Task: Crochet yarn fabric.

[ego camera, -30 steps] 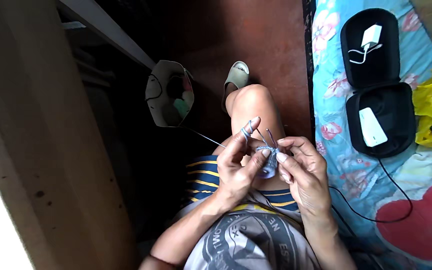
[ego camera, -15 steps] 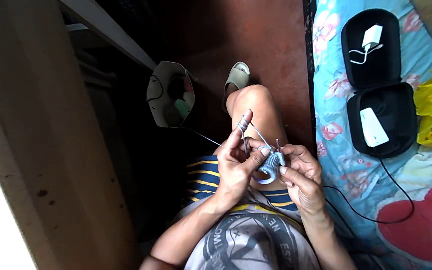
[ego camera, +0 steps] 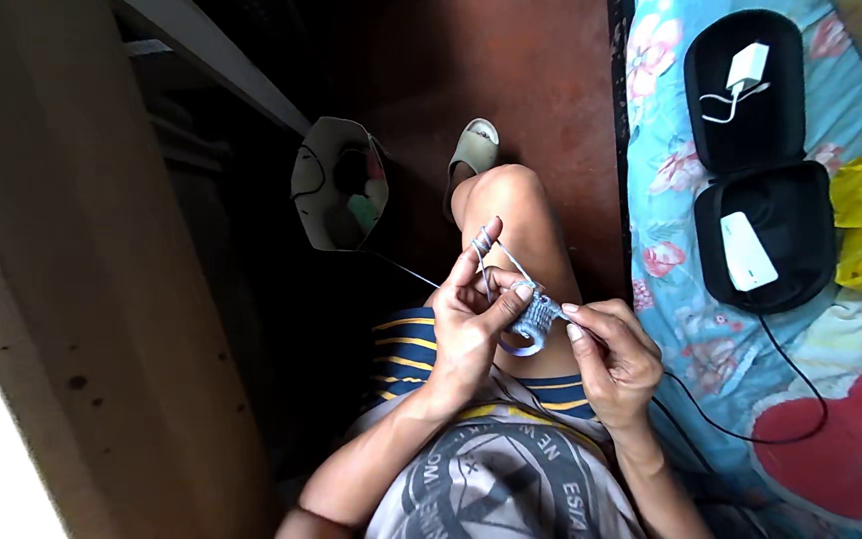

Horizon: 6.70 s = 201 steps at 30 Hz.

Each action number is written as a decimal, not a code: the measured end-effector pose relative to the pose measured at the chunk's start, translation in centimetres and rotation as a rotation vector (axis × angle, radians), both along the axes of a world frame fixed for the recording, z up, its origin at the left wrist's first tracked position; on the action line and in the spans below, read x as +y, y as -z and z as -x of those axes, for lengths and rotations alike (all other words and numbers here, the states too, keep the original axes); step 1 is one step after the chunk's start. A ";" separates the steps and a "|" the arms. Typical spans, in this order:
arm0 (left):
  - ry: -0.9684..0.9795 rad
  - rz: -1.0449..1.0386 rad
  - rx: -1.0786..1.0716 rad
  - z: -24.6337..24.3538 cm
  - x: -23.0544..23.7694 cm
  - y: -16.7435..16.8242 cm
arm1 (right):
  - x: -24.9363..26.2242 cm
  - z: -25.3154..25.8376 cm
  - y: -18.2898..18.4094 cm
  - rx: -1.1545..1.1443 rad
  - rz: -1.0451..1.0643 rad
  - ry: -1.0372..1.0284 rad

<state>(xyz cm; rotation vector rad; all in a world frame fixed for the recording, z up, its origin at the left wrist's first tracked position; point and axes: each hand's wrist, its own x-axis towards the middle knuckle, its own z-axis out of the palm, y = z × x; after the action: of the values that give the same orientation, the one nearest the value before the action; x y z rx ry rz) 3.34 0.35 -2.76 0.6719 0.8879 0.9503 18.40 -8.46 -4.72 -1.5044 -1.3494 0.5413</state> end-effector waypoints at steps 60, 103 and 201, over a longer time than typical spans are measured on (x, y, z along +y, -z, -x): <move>0.072 0.223 -0.210 0.0 0.5 1.2 | -0.2 1.2 -2.9 -0.520 0.111 0.136; 0.117 0.173 -0.181 0.1 0.4 1.7 | -0.4 1.3 -3.6 -0.684 0.149 0.142; 0.038 -0.062 -0.008 -0.7 -0.8 0.8 | 2.5 2.3 -3.0 0.464 0.231 0.086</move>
<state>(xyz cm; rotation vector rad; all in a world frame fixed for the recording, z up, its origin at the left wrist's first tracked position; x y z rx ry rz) 3.99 -0.46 -3.59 0.7352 0.8382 0.9492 16.08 -5.98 -1.75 -1.4920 -0.8805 0.9497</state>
